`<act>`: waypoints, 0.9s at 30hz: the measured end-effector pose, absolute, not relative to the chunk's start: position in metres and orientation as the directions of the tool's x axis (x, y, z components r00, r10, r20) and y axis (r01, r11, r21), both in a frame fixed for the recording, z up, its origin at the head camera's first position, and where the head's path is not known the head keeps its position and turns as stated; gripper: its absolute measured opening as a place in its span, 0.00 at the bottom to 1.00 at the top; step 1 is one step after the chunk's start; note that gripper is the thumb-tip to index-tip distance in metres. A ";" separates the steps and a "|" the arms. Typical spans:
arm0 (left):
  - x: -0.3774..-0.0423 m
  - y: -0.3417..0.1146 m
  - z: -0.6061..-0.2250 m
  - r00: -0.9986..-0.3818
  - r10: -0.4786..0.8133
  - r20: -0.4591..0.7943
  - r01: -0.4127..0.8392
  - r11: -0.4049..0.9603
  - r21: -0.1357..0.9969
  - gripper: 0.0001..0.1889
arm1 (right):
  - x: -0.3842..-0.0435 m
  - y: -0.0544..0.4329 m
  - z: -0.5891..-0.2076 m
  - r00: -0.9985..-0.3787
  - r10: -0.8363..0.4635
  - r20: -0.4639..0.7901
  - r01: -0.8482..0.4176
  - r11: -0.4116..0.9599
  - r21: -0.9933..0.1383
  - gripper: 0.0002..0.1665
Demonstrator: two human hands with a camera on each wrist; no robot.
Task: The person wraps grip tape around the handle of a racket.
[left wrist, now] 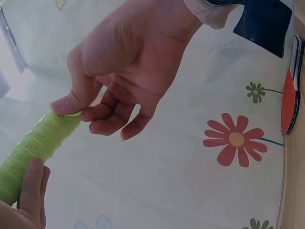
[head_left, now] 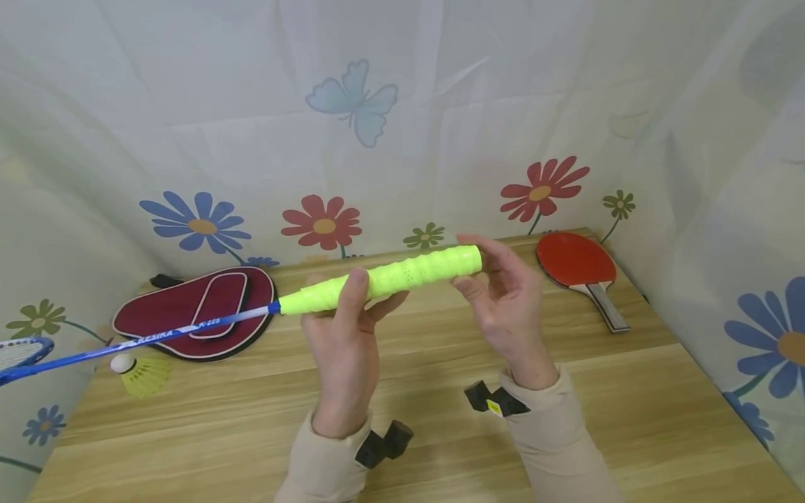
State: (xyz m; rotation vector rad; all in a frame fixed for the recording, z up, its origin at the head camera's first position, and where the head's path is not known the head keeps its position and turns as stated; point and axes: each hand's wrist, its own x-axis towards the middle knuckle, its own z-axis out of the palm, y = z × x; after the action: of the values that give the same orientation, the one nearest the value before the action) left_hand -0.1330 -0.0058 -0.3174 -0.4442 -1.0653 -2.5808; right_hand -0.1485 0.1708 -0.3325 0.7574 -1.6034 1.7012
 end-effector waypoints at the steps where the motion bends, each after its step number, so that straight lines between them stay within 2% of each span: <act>1: -0.133 -0.006 -0.317 -0.905 -0.168 0.391 0.396 -0.671 0.626 0.10 | -0.149 0.171 -0.332 -0.599 0.083 0.796 -0.800 -0.012 -0.600 0.33; 5: -0.134 -0.006 -0.317 -0.912 -0.180 0.369 0.391 -0.657 0.645 0.10 | -0.150 0.171 -0.333 -0.561 0.070 0.825 -0.824 0.056 -0.564 0.32; 11: -0.132 -0.005 -0.318 -0.927 -0.163 0.337 0.359 -0.639 0.680 0.12 | -0.153 0.172 -0.335 -0.379 0.000 0.925 -0.863 0.360 -0.354 0.30; 14: -0.131 -0.003 -0.319 -0.935 -0.153 0.320 0.341 -0.633 0.695 0.11 | -0.153 0.174 -0.336 -0.339 -0.027 0.941 -0.859 0.417 -0.297 0.29; 20: -0.131 0.000 -0.321 -0.941 -0.097 0.325 0.314 -0.613 0.725 0.08 | -0.155 0.176 -0.338 -0.365 -0.035 0.930 -0.860 0.396 -0.323 0.29; 27: -0.134 -0.001 -0.319 -0.926 -0.083 0.369 0.320 -0.692 0.648 0.12 | -0.158 0.178 -0.339 -0.473 -0.068 0.878 -0.863 0.236 -0.447 0.26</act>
State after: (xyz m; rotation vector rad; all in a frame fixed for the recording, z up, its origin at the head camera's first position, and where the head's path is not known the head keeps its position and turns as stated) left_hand -0.1339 -0.0014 -0.3193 -0.4623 -1.1062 -2.6613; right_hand -0.1585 0.1785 -0.3395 0.8646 -1.7463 1.3155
